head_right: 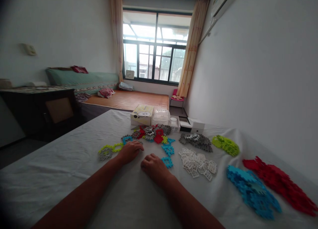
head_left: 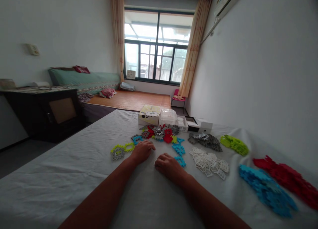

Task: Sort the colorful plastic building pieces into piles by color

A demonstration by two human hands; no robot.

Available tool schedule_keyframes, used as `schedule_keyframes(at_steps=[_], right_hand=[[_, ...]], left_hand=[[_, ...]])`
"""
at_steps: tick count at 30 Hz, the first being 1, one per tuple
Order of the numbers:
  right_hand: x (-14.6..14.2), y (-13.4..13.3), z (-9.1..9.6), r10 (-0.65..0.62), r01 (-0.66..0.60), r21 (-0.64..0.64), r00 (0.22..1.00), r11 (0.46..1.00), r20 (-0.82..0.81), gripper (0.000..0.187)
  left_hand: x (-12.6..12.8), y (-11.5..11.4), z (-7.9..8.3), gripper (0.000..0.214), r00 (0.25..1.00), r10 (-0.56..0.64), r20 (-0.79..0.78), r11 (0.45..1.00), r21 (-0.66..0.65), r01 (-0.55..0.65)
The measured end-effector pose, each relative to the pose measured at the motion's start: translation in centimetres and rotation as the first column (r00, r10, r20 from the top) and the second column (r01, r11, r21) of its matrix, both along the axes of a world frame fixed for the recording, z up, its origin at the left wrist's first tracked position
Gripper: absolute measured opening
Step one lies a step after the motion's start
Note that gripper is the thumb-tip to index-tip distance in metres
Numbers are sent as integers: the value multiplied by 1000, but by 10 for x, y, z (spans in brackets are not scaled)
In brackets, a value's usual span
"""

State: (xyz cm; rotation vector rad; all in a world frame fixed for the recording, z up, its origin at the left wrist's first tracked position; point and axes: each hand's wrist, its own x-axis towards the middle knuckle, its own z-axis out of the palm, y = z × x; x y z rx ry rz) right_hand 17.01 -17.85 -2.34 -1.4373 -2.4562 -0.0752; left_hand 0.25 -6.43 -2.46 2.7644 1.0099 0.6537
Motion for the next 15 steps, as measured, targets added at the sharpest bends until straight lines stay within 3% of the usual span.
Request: schedule_keyframes(at_steps=[6,9,11,15], right_hand=[[-4,-3,2,-58,58,44,998,997,7,22],[9,-1,9,-183,182,64,983,981,8,25],[30,0,17,-351,354,107,935,929,-43,24],[89,-4,28,-648,648,117,760,753,-39,16]], left_hand=[[0,0,0,31,1000,-1,6,1000,-17,1],[-1,1,1,32,1000,-4,-5,1000,-22,4],[-1,2,1,32,1000,-9,-15,1000,-23,9],[-1,2,1,32,1000,-13,-23,1000,-22,12]])
